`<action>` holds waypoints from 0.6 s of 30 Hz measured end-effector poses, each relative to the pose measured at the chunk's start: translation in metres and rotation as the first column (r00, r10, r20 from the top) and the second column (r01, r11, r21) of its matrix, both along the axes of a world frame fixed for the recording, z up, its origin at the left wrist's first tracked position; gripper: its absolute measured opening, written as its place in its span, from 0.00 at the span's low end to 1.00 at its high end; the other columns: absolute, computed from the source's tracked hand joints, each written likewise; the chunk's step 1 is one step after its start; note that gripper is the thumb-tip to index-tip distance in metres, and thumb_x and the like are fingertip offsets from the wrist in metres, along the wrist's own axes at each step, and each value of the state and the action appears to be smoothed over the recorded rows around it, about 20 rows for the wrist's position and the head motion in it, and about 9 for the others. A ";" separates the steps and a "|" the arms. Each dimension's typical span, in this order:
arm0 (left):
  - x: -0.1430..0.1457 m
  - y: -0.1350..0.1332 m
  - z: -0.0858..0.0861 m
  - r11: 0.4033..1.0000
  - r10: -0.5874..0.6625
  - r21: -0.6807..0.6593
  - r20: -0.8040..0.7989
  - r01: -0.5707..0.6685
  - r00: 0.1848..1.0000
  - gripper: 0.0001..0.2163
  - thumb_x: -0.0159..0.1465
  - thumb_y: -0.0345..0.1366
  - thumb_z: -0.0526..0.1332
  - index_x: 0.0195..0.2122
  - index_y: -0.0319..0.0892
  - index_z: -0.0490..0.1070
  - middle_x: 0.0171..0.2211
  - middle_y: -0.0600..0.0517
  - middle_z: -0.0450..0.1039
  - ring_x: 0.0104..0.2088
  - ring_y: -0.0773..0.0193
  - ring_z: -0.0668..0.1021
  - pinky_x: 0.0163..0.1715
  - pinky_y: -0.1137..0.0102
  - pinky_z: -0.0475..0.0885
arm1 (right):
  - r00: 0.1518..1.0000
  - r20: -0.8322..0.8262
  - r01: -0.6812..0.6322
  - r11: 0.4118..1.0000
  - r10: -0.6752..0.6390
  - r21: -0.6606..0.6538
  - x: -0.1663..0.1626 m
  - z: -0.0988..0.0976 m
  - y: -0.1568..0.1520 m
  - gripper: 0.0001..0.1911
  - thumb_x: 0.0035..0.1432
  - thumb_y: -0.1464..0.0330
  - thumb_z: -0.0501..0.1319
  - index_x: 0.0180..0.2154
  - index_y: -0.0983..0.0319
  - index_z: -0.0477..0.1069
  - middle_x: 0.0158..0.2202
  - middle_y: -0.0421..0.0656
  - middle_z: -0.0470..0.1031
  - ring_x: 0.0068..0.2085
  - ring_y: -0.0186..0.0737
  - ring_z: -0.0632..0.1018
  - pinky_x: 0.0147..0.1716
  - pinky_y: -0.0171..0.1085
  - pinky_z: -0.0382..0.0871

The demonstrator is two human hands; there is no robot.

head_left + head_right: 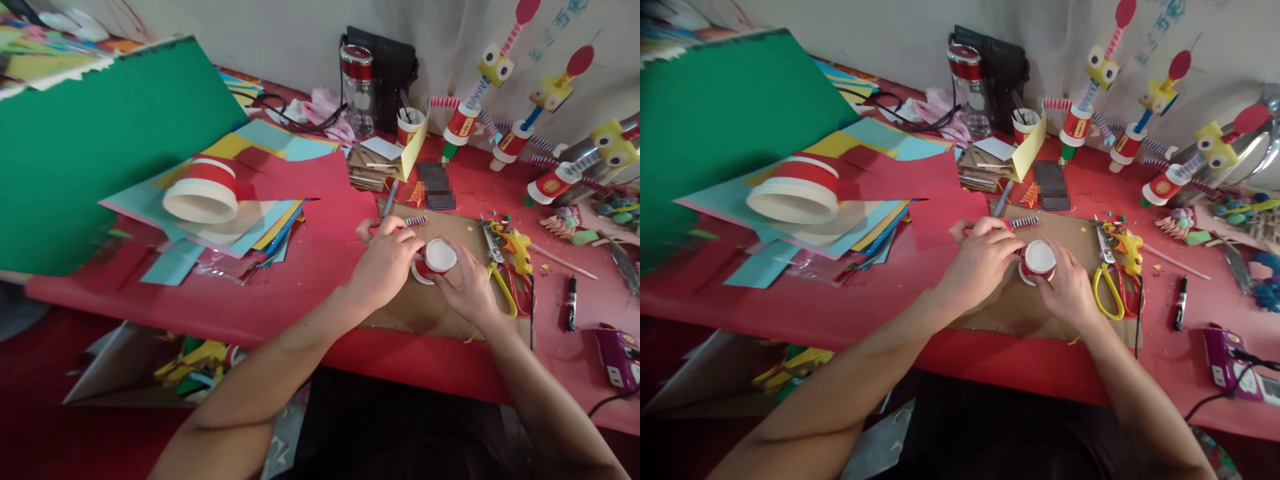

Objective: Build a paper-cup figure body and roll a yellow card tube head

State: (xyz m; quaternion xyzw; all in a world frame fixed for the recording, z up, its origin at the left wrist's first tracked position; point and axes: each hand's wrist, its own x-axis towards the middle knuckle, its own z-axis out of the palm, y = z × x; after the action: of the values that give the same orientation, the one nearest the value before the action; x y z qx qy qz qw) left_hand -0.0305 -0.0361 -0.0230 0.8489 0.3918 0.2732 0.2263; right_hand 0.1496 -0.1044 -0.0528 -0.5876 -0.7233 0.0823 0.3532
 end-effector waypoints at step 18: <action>-0.010 0.000 0.001 0.990 0.006 0.141 -0.063 0.003 0.998 0.08 0.65 0.25 0.60 0.38 0.45 0.77 0.39 0.48 0.83 0.54 0.47 0.75 0.62 0.37 0.51 | 0.998 0.052 -0.019 0.999 0.017 0.033 0.002 -0.001 0.000 0.27 0.61 0.68 0.63 0.60 0.57 0.63 0.54 0.51 0.79 0.53 0.54 0.81 0.49 0.54 0.79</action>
State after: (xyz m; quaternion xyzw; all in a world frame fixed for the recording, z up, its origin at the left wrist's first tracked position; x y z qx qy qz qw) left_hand -0.0406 -0.0365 -0.0221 0.8707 0.3789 0.2734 0.1532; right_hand 0.1515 -0.1046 -0.0539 -0.5770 -0.7388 0.0580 0.3433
